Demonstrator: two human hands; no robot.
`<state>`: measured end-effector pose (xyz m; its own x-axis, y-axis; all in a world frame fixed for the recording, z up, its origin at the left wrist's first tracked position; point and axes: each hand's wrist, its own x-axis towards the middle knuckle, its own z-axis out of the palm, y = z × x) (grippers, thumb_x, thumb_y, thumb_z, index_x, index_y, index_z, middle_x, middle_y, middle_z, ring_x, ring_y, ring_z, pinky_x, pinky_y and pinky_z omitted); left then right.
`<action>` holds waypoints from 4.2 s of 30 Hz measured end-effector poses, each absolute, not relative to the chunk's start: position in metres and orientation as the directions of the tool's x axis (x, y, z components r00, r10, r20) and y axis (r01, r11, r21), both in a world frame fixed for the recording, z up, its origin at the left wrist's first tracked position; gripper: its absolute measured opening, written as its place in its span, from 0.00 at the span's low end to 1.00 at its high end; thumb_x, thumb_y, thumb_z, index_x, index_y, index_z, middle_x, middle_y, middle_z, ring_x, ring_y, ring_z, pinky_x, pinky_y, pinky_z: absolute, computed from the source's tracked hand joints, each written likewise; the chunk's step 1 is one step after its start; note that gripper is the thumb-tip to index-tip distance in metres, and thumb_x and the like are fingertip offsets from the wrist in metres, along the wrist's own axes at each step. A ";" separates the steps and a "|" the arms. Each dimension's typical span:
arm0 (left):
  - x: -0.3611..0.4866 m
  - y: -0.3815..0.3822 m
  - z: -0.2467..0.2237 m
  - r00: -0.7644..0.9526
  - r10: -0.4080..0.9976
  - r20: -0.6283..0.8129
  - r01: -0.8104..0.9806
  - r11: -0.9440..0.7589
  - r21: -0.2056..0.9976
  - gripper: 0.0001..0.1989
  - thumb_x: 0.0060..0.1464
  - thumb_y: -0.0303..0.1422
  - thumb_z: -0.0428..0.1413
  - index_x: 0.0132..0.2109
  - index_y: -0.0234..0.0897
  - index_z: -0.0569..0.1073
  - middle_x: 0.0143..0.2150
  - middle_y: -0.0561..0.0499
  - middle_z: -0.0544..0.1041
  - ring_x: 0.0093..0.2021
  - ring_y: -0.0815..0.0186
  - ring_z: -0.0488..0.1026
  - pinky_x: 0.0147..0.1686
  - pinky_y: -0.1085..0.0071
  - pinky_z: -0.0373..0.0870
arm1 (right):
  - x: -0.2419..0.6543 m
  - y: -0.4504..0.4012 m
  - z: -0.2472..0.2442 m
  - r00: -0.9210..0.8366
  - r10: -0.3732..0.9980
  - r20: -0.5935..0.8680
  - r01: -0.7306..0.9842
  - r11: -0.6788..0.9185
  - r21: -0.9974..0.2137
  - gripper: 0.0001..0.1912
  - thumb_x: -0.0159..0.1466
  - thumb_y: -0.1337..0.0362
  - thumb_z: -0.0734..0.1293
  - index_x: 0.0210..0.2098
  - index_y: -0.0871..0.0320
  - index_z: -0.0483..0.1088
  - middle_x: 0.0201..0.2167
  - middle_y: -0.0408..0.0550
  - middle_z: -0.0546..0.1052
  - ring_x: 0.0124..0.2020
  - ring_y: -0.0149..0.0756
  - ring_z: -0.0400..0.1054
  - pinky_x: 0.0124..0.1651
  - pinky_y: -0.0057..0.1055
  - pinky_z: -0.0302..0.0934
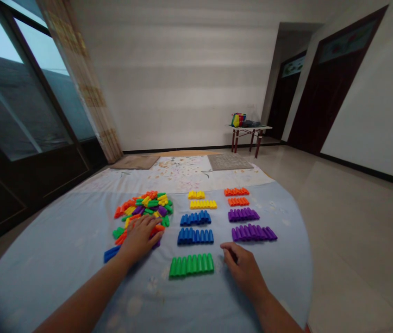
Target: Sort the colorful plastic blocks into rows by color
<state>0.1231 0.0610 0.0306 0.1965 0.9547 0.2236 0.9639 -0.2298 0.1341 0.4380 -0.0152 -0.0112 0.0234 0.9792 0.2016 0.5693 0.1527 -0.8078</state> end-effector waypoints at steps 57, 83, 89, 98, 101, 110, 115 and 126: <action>0.121 0.003 0.035 0.353 0.921 0.164 0.885 -0.386 0.261 0.17 0.55 0.39 0.48 0.48 0.44 0.73 0.49 0.48 0.75 0.50 0.61 0.70 0.52 0.61 0.64 | 0.437 -0.016 -0.006 -0.026 0.978 0.205 0.582 0.182 -0.793 0.18 0.61 0.57 0.57 0.40 0.61 0.72 0.27 0.47 0.75 0.30 0.36 0.70 0.35 0.30 0.61; 0.192 0.146 0.071 0.267 0.958 0.106 0.921 -0.286 0.263 0.25 0.49 0.35 0.52 0.56 0.38 0.63 0.56 0.46 0.69 0.56 0.60 0.64 0.55 0.62 0.57 | 0.434 -0.013 -0.006 -0.016 0.985 0.170 0.533 0.153 -0.832 0.14 0.62 0.62 0.57 0.37 0.59 0.72 0.31 0.49 0.77 0.34 0.37 0.71 0.39 0.29 0.61; 0.227 0.179 0.052 0.284 0.957 0.052 0.922 -0.288 0.259 0.28 0.48 0.32 0.52 0.58 0.38 0.61 0.58 0.44 0.67 0.58 0.58 0.62 0.56 0.58 0.55 | 0.432 -0.010 -0.007 -0.014 0.985 0.170 0.552 0.149 -0.821 0.14 0.62 0.62 0.57 0.37 0.58 0.72 0.33 0.48 0.77 0.36 0.36 0.71 0.41 0.28 0.61; 0.232 0.189 0.050 0.295 0.956 -0.001 0.926 -0.286 0.247 0.28 0.46 0.31 0.52 0.57 0.38 0.63 0.58 0.42 0.67 0.58 0.57 0.62 0.57 0.55 0.53 | 0.433 -0.009 -0.007 -0.014 0.989 0.147 0.559 0.130 -0.819 0.15 0.62 0.60 0.56 0.37 0.57 0.73 0.33 0.50 0.78 0.36 0.38 0.71 0.41 0.29 0.62; 0.233 0.189 0.049 0.280 0.960 -0.001 0.928 -0.271 0.256 0.28 0.45 0.31 0.53 0.56 0.38 0.64 0.57 0.41 0.68 0.58 0.56 0.63 0.56 0.55 0.54 | 0.432 -0.009 -0.007 -0.017 0.989 0.148 0.553 0.133 -0.822 0.14 0.62 0.61 0.56 0.37 0.57 0.72 0.33 0.49 0.78 0.36 0.38 0.71 0.42 0.28 0.61; 0.187 0.159 0.061 0.188 0.954 0.233 0.891 -0.265 0.368 0.25 0.53 0.41 0.46 0.56 0.34 0.64 0.57 0.43 0.68 0.58 0.61 0.63 0.57 0.62 0.56 | 0.434 -0.010 -0.012 -0.018 0.986 0.166 0.540 0.150 -0.828 0.15 0.62 0.59 0.56 0.37 0.58 0.72 0.31 0.48 0.77 0.34 0.37 0.71 0.39 0.29 0.62; 0.120 0.120 0.063 0.067 0.959 0.275 0.887 -0.184 0.423 0.23 0.53 0.43 0.45 0.47 0.33 0.71 0.48 0.44 0.75 0.50 0.61 0.69 0.52 0.65 0.63 | 0.436 -0.011 -0.014 -0.029 0.985 0.168 0.507 0.159 -0.847 0.15 0.61 0.57 0.58 0.36 0.57 0.73 0.32 0.49 0.78 0.35 0.39 0.71 0.40 0.30 0.63; 0.070 0.066 0.045 0.070 0.988 0.138 0.937 -0.113 0.331 0.20 0.52 0.42 0.46 0.45 0.38 0.73 0.48 0.46 0.75 0.50 0.61 0.70 0.50 0.66 0.62 | 0.435 -0.014 -0.012 -0.035 0.988 0.152 0.572 0.145 -0.807 0.17 0.61 0.54 0.58 0.37 0.57 0.73 0.30 0.47 0.78 0.31 0.38 0.71 0.36 0.30 0.63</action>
